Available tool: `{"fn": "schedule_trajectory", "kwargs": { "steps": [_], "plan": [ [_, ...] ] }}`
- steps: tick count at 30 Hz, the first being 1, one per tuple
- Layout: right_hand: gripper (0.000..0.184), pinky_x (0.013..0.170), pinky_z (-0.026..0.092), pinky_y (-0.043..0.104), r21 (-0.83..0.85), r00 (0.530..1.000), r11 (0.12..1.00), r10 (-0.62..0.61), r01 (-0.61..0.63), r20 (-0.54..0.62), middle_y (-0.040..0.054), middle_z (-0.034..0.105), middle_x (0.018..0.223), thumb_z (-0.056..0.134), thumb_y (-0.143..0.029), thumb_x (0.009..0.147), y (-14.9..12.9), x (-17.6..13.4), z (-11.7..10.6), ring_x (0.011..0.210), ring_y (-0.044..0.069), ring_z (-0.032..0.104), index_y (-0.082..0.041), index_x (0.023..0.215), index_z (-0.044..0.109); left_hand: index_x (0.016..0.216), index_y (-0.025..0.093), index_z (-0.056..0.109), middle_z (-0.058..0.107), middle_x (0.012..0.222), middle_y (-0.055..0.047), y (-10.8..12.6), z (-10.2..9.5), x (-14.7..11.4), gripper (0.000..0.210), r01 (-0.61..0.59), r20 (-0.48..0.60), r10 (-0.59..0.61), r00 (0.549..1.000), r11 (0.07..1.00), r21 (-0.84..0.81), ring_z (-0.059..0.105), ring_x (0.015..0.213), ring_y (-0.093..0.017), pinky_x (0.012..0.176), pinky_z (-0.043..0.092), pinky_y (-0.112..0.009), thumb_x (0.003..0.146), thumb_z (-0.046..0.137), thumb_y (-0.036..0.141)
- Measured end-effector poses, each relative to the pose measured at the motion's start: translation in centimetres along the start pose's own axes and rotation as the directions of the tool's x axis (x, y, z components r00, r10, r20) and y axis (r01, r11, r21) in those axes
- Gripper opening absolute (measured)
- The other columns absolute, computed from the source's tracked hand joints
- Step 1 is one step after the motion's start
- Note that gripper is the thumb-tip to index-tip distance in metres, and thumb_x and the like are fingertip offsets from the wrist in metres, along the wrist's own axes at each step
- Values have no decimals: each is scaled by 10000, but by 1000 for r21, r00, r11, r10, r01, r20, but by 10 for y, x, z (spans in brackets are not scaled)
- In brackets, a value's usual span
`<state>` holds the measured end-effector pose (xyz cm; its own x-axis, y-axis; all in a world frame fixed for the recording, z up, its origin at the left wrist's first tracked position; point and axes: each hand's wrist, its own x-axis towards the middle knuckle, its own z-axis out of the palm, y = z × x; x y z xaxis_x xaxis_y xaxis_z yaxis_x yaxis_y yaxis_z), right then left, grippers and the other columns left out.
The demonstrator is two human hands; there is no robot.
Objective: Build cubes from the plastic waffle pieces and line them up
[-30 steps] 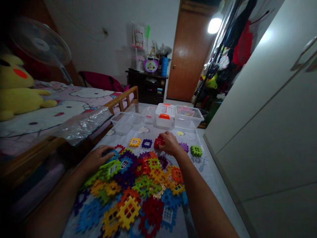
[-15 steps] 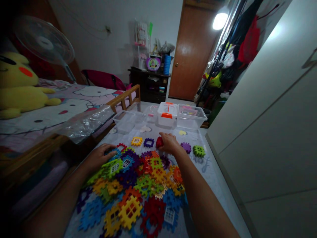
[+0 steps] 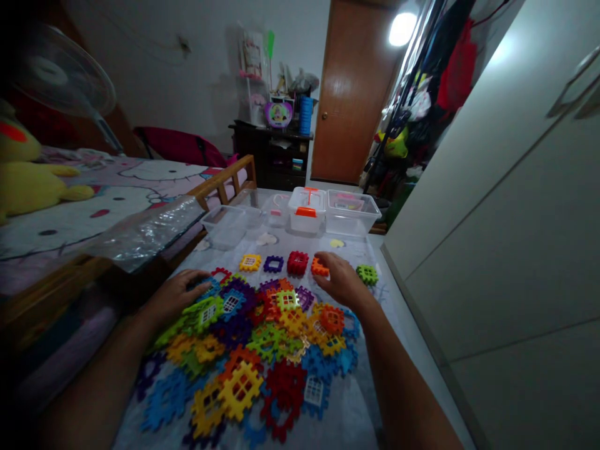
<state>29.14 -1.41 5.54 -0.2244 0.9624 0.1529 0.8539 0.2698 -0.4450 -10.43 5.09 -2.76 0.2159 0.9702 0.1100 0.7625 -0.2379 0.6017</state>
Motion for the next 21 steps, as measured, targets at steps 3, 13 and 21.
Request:
{"fn": "schedule_trajectory", "kwargs": {
  "steps": [3,13,21],
  "plan": [
    [354,859,483,347,-14,984,998,68,-66,162,85,665,1107,595,-216,827,3,-34,-7,969,205,624,-201,1181,592,997,175,700,687,1056,-97,-1,1,0,560,17,-8,-17,1000,1000,-16,643,990,-275,922,486,-356,738,509,633],
    [224,806,468,301,-24,957,994,110,-108,269,77,675,957,575,-164,783,8,-65,7,880,202,614,-183,979,682,977,187,711,702,1037,-87,1,0,-2,564,26,-27,-27,999,999,-29,652,983,-279,878,513,-346,722,525,654],
    [349,630,465,277,160,953,941,304,-299,-6,13,658,751,493,-237,852,37,-56,23,657,169,600,-164,1179,592,1002,183,707,700,1050,-88,-7,2,1,566,21,-17,-21,1000,1000,-7,654,984,-275,886,511,-348,736,531,651]
  ]
}}
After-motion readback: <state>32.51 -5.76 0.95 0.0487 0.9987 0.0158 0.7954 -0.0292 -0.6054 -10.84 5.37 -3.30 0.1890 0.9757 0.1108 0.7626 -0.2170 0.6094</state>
